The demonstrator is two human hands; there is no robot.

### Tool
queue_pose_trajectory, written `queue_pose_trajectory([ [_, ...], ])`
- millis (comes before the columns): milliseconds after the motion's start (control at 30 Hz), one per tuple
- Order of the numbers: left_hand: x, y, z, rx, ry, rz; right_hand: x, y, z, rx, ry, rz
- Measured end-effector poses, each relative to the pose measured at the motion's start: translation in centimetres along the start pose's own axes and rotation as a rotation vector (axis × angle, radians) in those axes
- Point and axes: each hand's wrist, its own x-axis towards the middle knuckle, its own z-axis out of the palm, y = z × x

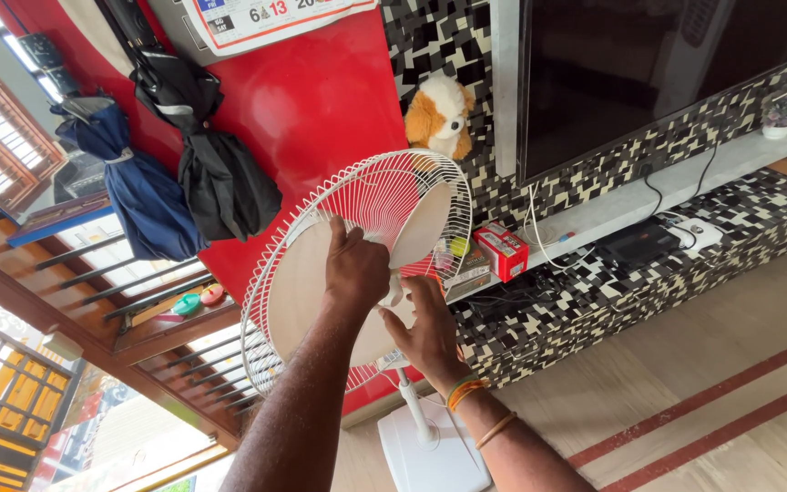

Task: Disassembling a pedestal fan to remove its blades and cage for cleaning or repair.

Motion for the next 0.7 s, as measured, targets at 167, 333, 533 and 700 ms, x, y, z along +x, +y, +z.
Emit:
queue_pose_trajectory([
  [167, -0.1, 0.0, -0.2, 0.006, -0.027, -0.001, -0.1, 1.5, 1.0, -0.033, -0.005, -0.013],
  [333, -0.2, 0.0, -0.8, 0.018, -0.045, 0.000, -0.8, 4.3, 2.6, -0.047, -0.100, 0.283],
  [533, 0.0, 0.0, -0.2, 0.046, -0.088, -0.015, -0.5, 3.6, 1.8, 0.072, -0.132, 0.452],
  [700, 0.0, 0.0, 0.1, 0.030, -0.003, 0.001, 0.2, -0.3, -0.4, 0.006, 0.004, -0.019],
])
